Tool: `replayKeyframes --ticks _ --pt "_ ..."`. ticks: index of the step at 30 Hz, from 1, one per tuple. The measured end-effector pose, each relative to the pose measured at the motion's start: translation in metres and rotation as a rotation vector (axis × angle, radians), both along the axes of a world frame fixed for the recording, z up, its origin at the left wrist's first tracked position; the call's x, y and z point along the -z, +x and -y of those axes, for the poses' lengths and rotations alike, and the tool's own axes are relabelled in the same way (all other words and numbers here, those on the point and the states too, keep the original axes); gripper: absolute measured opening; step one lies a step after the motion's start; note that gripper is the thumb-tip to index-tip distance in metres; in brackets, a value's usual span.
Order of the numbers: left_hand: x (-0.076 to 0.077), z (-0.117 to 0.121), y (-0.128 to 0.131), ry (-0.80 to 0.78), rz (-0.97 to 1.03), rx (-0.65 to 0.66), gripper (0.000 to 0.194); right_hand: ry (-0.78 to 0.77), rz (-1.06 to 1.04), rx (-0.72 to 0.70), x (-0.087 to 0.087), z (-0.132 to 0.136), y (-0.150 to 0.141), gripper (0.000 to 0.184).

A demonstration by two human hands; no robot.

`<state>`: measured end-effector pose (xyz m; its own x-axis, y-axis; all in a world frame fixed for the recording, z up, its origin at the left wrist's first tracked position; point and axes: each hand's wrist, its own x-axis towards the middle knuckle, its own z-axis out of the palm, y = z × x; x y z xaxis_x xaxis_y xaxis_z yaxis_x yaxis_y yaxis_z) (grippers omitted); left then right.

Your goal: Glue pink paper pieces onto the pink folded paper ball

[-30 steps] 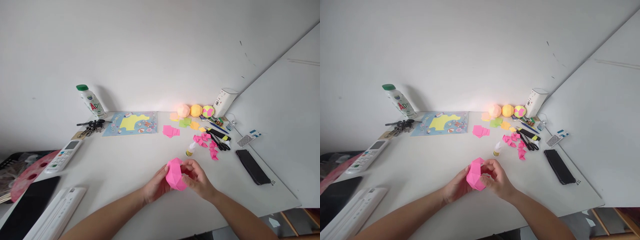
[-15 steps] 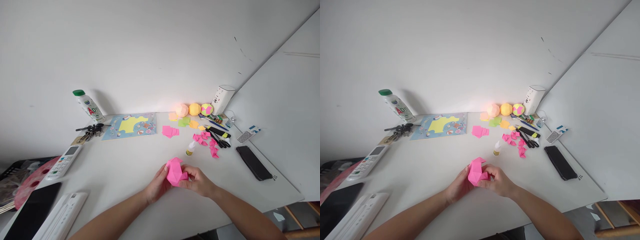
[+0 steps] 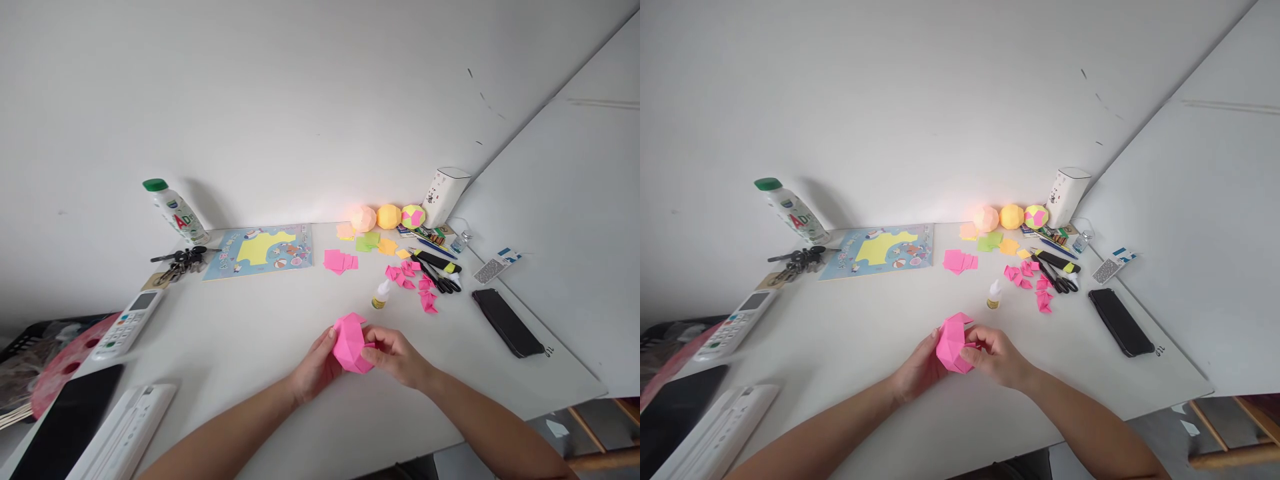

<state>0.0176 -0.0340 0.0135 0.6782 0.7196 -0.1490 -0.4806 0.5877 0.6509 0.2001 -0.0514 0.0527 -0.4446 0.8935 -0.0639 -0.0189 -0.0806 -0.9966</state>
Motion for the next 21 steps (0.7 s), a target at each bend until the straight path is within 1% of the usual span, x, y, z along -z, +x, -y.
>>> replayKeyframes --ticks 5,12,15,18,21 --pt "0.0005 -0.0003 -0.0009 -0.011 0.000 0.013 0.051 0.062 0.059 0.042 -0.0013 -0.0007 0.0009 0.025" --pt "0.0031 -0.0010 -0.0007 -0.041 0.002 0.022 0.054 0.130 0.073 0.072 -0.0035 0.0004 0.0012 0.025" --pt "0.0035 -0.0007 0.0007 -0.030 0.026 0.035 0.056 0.111 0.065 0.150 -0.0036 -0.0009 0.0019 0.028" --pt "0.0043 0.0010 0.0012 0.015 0.043 0.003 0.056 0.093 0.064 0.255 -0.0030 -0.0026 0.0030 0.032" --pt "0.0067 0.0039 -0.0004 0.077 0.019 -0.028 0.058 0.080 0.078 0.303 -0.0020 -0.0029 0.0032 0.034"
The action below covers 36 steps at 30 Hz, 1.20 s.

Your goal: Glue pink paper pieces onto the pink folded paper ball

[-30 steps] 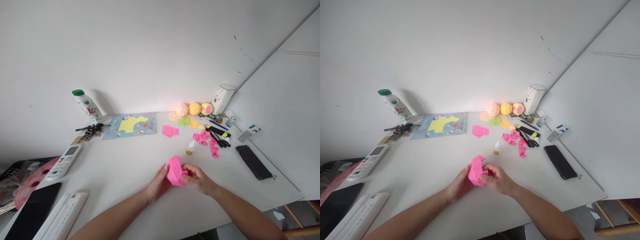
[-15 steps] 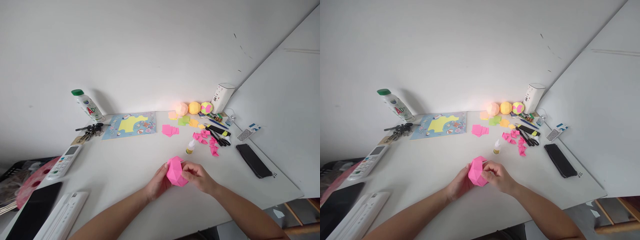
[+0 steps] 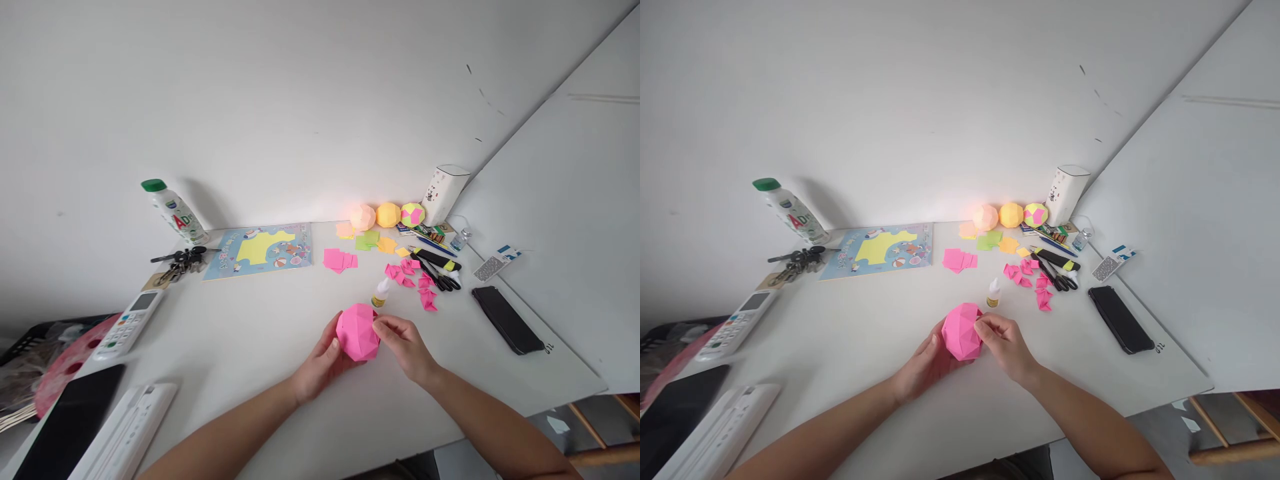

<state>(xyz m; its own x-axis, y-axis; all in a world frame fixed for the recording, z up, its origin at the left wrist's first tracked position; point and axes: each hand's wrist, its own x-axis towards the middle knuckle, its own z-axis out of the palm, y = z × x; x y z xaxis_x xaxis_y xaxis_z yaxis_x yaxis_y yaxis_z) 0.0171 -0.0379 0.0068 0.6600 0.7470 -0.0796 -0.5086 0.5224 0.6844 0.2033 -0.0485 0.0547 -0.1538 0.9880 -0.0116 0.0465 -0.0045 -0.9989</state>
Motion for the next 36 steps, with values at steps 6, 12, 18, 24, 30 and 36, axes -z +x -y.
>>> replayKeyframes --ticks 6,12,18,24,30,36 --pt "0.004 0.002 -0.003 0.038 -0.069 0.033 0.056 -0.092 -0.054 -0.045 0.001 0.001 -0.003 0.038" --pt "0.000 -0.001 -0.002 0.050 -0.083 0.062 0.050 -0.161 -0.194 -0.114 0.004 0.000 -0.001 0.034" --pt "-0.004 -0.003 -0.002 0.024 -0.076 0.084 0.046 -0.183 -0.239 -0.240 0.002 0.001 0.001 0.033" --pt "-0.011 -0.001 0.001 -0.031 0.010 0.099 0.052 -0.166 -0.225 -0.309 -0.002 0.001 0.001 0.041" --pt "-0.014 -0.004 0.003 0.041 0.054 0.046 0.057 -0.172 -0.165 -0.302 0.001 -0.001 0.003 0.027" --pt "-0.005 -0.008 -0.004 0.023 -0.110 -0.127 0.046 -0.037 0.152 -0.307 -0.002 -0.001 0.004 0.012"
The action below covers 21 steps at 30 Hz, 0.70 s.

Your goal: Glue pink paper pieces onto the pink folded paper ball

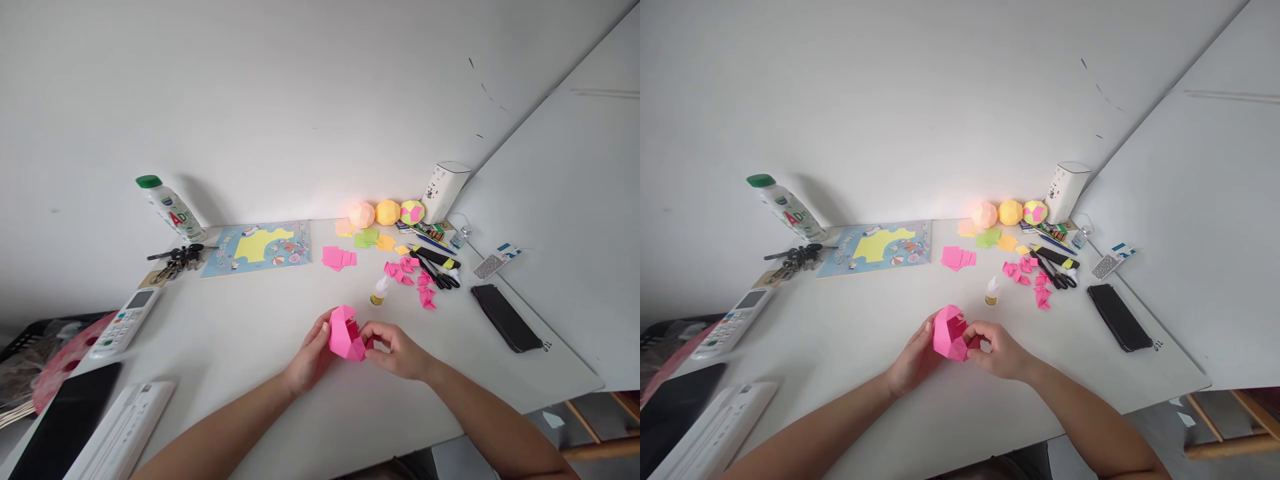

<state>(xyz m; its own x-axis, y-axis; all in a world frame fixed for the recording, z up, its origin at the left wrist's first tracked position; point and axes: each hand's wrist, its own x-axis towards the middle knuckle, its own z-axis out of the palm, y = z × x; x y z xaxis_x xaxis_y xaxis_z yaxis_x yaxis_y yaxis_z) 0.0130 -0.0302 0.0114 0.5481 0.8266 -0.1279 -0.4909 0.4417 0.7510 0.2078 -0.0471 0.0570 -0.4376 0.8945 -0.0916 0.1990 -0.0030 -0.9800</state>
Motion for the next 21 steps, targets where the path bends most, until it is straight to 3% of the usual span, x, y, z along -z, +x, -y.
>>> replayKeyframes --ticks 4,9,17,21 --pt "0.007 0.001 -0.005 0.001 -0.112 -0.064 0.046 0.103 0.114 -0.064 0.001 0.001 0.001 0.024" --pt "0.012 0.002 -0.008 0.113 -0.173 -0.088 0.054 0.237 0.193 -0.100 0.002 0.002 0.001 0.031" --pt "0.008 0.003 -0.008 0.403 -0.217 -0.088 0.052 0.707 0.429 -0.092 0.017 -0.009 0.007 0.022" --pt "0.008 0.004 -0.009 0.457 -0.225 -0.052 0.048 0.897 0.519 -0.067 0.024 -0.018 0.014 0.024"
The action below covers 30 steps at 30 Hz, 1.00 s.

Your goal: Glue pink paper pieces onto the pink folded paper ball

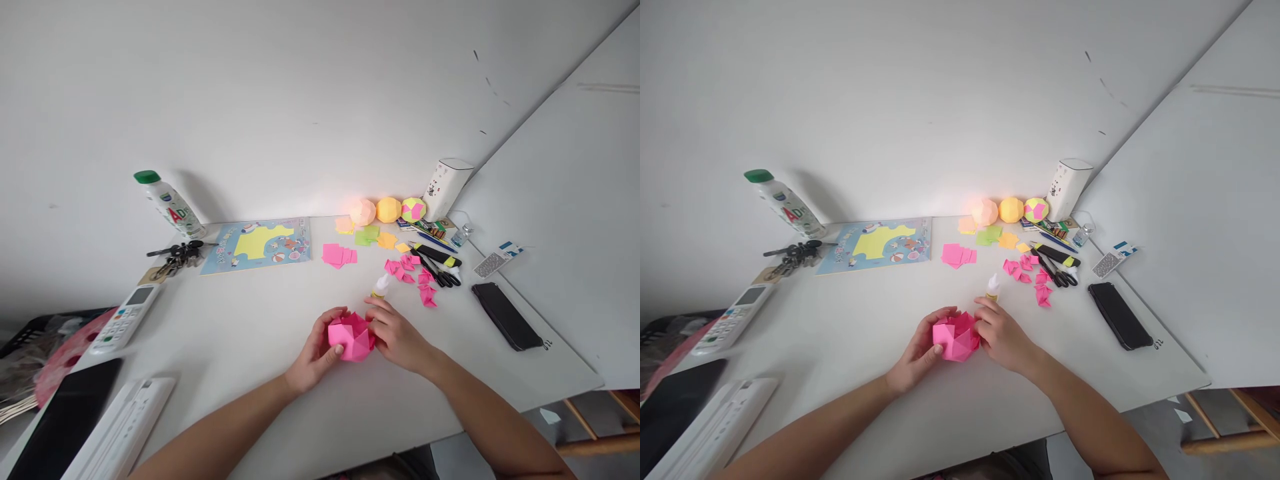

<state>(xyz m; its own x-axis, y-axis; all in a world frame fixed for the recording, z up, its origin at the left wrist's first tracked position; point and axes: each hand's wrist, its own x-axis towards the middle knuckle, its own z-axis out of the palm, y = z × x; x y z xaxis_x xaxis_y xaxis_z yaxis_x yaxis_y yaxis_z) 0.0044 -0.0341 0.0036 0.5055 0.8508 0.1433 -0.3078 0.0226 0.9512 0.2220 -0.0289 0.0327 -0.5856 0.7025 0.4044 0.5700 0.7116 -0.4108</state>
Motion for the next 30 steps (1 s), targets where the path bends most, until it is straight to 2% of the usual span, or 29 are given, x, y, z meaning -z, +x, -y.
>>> replayKeyframes --ticks 5,9,15,21,30 --pt "0.002 0.000 0.002 -0.026 0.082 -0.016 0.032 0.103 0.118 0.048 0.000 -0.005 0.006 0.034" --pt "0.001 -0.002 0.006 -0.151 0.115 -0.120 0.017 0.118 0.166 0.026 -0.002 -0.006 0.009 0.035" --pt "0.002 -0.009 0.008 -0.249 0.042 -0.273 0.024 0.106 0.082 -0.015 -0.006 -0.008 0.015 0.035" --pt "0.005 -0.013 0.006 -0.267 -0.018 -0.254 0.029 0.160 0.081 0.078 -0.013 -0.007 0.019 0.042" --pt "0.002 -0.012 0.005 -0.277 -0.109 -0.221 0.035 0.190 -0.042 0.179 -0.024 0.000 0.016 0.034"
